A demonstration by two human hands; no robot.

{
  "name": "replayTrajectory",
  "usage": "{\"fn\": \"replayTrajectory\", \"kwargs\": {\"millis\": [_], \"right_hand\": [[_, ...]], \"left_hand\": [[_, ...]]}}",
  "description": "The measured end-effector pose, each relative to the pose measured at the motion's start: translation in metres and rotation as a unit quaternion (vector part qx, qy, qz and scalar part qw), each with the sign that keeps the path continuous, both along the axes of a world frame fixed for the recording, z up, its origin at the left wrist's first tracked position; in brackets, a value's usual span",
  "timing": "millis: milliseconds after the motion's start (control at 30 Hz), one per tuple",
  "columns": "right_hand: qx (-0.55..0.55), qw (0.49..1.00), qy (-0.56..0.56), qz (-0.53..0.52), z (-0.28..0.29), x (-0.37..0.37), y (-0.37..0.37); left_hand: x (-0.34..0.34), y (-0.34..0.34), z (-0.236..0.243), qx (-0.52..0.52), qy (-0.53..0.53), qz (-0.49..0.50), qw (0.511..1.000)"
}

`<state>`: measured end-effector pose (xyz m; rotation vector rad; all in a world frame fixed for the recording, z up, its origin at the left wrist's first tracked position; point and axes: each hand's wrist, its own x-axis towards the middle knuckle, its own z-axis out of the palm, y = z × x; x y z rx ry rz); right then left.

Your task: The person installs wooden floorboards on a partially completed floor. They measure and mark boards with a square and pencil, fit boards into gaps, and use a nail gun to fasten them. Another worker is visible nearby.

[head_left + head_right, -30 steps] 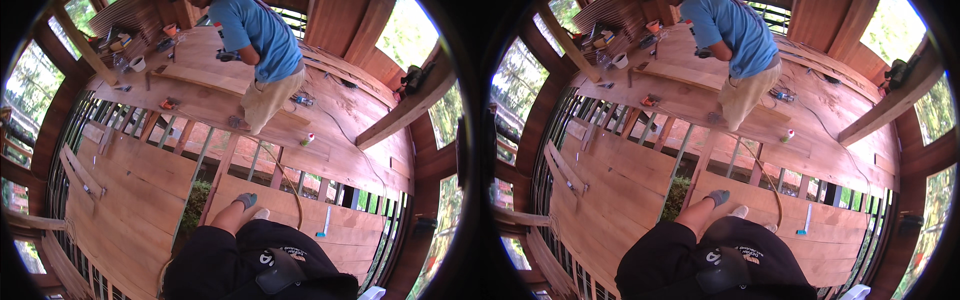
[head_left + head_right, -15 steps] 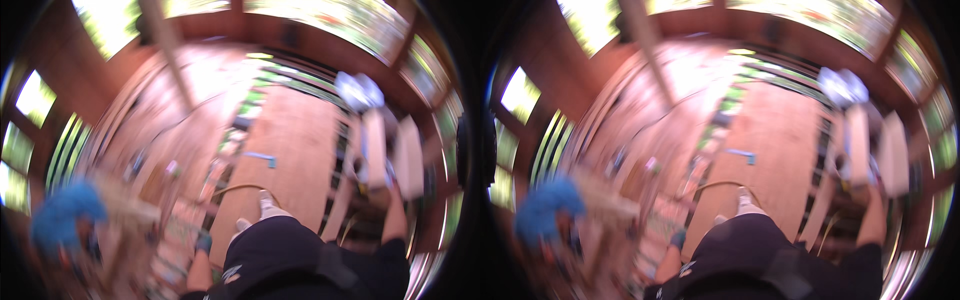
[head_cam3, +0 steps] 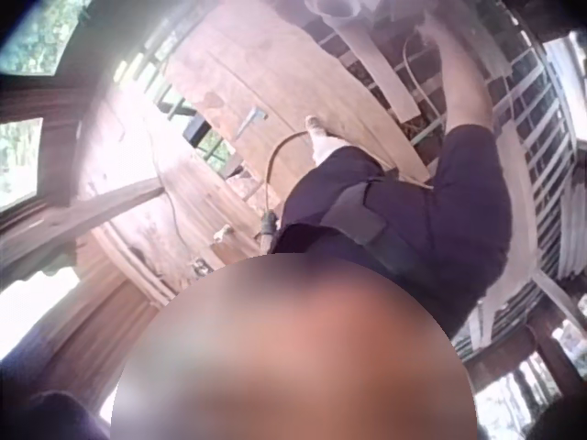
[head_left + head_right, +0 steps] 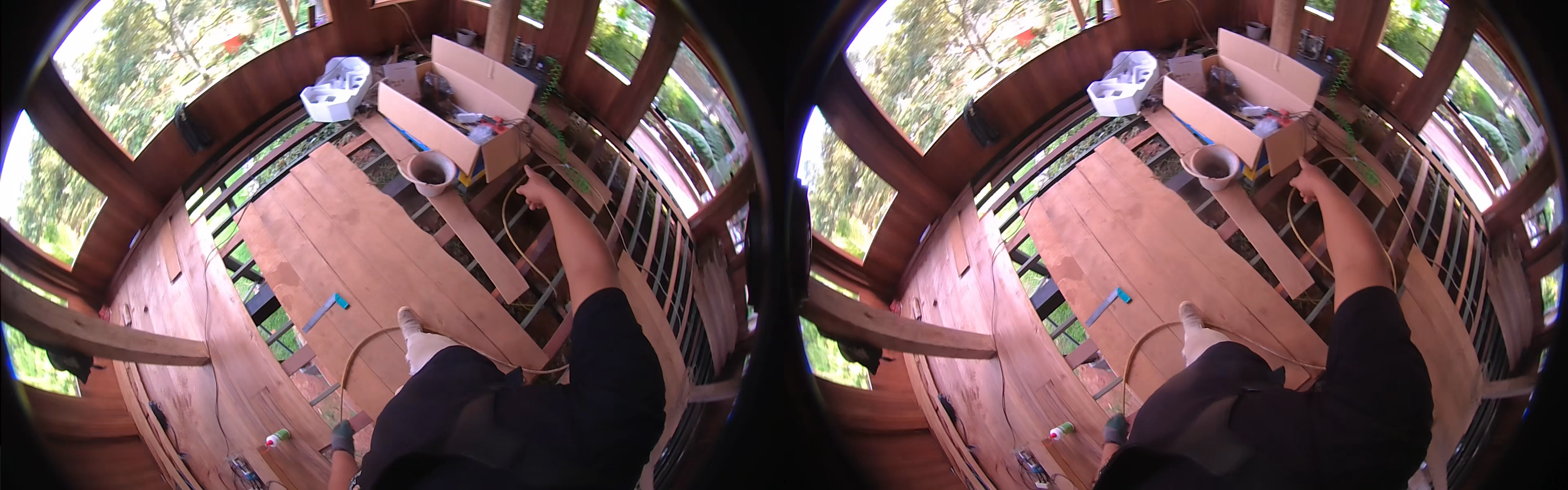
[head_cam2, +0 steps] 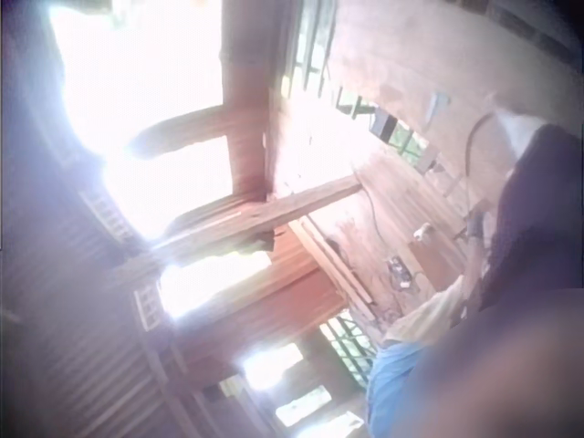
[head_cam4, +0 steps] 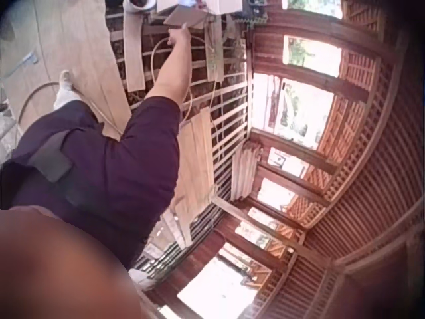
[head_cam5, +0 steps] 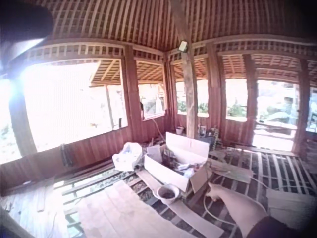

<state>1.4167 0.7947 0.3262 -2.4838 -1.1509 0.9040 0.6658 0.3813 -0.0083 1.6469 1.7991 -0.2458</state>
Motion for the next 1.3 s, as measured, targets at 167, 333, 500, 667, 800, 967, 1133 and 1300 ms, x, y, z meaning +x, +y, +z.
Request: {"fn": "replayTrajectory", "kwargs": {"millis": [167,333,500,667,800,967,1133,1300], "right_hand": [[0.033,0.999,0.016,-0.002,0.011,-0.007,0.048],[0.048,0.990,0.136,0.008,-0.064,0.000,0.125],[-0.054,0.983,0.114,0.133,-0.210,-0.026,0.136],[-0.338,0.889,0.191,0.244,-0.277,-0.148,0.050],[-0.299,0.874,0.222,0.312,-0.261,-0.181,0.062],[-0.133,0.950,0.228,0.169,-0.300,-0.115,0.174],[-0.004,0.975,0.213,0.058,-0.255,-0.135,0.259],[-0.045,0.993,0.083,0.073,-0.259,-0.135,0.240]], "left_hand": [[0.032,0.097,0.043,-0.057,-0.226,0.425,0.875],[0.075,0.148,0.077,-0.031,-0.264,0.490,0.830],[0.102,0.153,0.071,-0.075,-0.126,0.455,0.878],[0.120,0.167,0.049,-0.092,-0.123,0.515,0.844],[0.134,0.234,0.050,-0.093,-0.151,0.526,0.832],[0.126,0.307,0.041,-0.078,-0.196,0.464,0.860],[0.066,0.371,0.019,-0.199,-0.275,0.545,0.767],[0.065,0.487,0.040,-0.102,-0.186,0.297,0.931]]}}
